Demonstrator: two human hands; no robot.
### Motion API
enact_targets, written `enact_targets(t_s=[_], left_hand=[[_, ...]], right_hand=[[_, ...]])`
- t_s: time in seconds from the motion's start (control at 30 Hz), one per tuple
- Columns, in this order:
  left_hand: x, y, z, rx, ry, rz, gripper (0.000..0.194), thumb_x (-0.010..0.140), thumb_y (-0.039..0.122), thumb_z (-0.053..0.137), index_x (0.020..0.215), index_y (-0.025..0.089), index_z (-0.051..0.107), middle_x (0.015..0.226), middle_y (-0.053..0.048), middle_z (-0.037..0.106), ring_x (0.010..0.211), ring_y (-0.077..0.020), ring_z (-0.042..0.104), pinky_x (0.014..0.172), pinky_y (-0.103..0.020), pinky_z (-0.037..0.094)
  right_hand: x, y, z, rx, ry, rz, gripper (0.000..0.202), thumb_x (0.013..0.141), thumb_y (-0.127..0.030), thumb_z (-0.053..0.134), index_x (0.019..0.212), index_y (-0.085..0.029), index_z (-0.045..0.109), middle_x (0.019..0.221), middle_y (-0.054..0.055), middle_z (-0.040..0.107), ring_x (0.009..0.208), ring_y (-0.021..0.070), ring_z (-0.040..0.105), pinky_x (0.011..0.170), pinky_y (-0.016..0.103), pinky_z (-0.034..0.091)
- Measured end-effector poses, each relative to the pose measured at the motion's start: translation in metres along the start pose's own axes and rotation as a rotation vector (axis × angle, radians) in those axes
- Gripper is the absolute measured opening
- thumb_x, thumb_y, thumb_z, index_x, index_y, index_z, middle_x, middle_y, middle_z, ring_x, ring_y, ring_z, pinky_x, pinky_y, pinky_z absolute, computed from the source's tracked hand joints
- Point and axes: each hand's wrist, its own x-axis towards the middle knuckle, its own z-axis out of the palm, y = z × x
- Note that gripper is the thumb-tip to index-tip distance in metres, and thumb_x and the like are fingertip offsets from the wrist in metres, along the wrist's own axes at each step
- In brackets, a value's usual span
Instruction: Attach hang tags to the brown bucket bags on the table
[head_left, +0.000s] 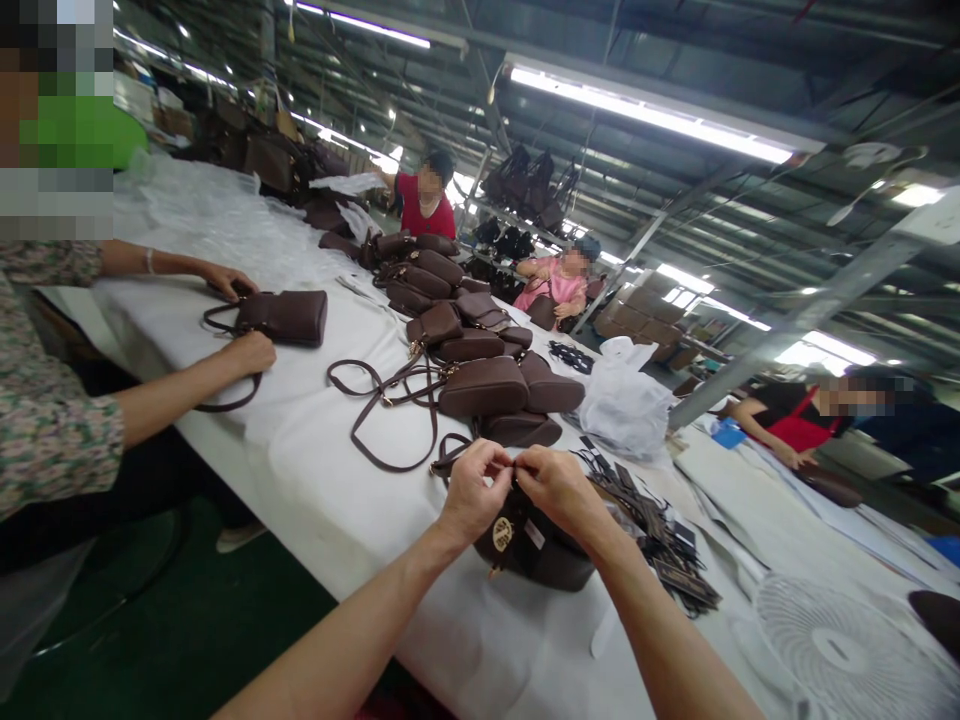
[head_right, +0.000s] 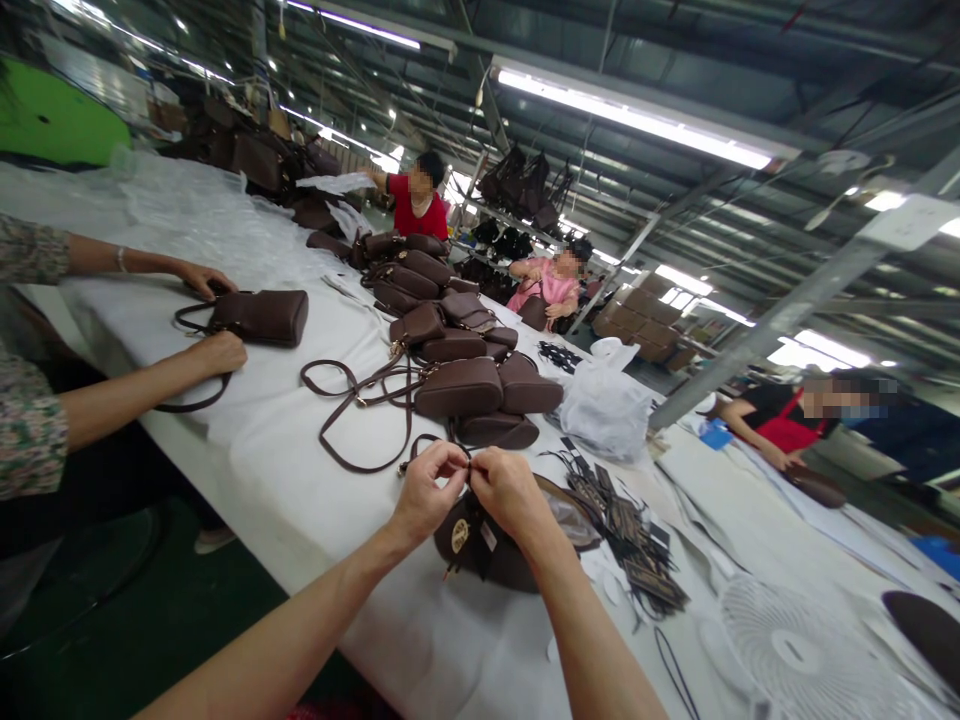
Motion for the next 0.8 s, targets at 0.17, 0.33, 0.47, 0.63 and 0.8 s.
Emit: enact_targets(t_s=[0.17,0.33,0.47,0.63,0.8], left_hand=[[0.004,0.000,0.002,0.085,-0.015,0.042,0.011,0.080,0.008,0.050,0.077,0.017,0.055,0.079,-0.002,0.055,0.072,-0.0135,0.052,0.065,-0.024,0.042],[0.007,-0.004,-0.003,0.150,-0.085,0.037,0.011,0.081,0.010,0.045,0.075,0.018,0.048,0.078,-0.002,0.051,0.075,-0.0164,0.049,0.069,-0.028,0.038],[0.008,-0.006,-0.007,0.129,-0.127,-0.003,0.011,0.081,0.011,0.045,0.074,0.018,0.048,0.077,-0.002,0.051,0.075,-0.0164,0.049,0.069,-0.028,0.039],[0.009,-0.008,-0.009,0.041,-0.124,-0.068,0.011,0.081,0.011,0.047,0.074,0.017,0.052,0.075,-0.001,0.053,0.074,-0.0153,0.052,0.068,-0.026,0.042],[0.010,-0.009,-0.009,-0.005,-0.141,-0.121,0.010,0.080,0.011,0.047,0.075,0.017,0.054,0.075,-0.001,0.054,0.072,-0.0145,0.053,0.067,-0.025,0.044]], right_hand=[[0.000,0.001,0.000,0.005,0.002,-0.006,0.022,0.079,-0.013,0.049,0.061,-0.016,0.062,0.061,0.003,0.060,0.057,0.0129,0.050,0.057,0.024,0.030],[0.000,0.000,0.001,-0.005,0.004,-0.003,0.023,0.082,-0.015,0.051,0.063,-0.017,0.064,0.061,0.003,0.061,0.057,0.0132,0.051,0.058,0.025,0.030],[0.001,-0.001,0.001,-0.007,-0.002,0.003,0.023,0.081,-0.015,0.053,0.061,-0.017,0.064,0.059,0.002,0.060,0.056,0.0131,0.050,0.058,0.026,0.028],[0.002,-0.003,-0.001,0.020,-0.007,0.032,0.025,0.081,-0.017,0.053,0.058,-0.018,0.063,0.057,0.001,0.059,0.054,0.0124,0.048,0.056,0.026,0.027],[0.001,-0.006,-0.005,0.067,-0.025,0.059,0.024,0.080,-0.019,0.052,0.058,-0.019,0.064,0.054,0.000,0.058,0.052,0.0120,0.048,0.056,0.025,0.028]])
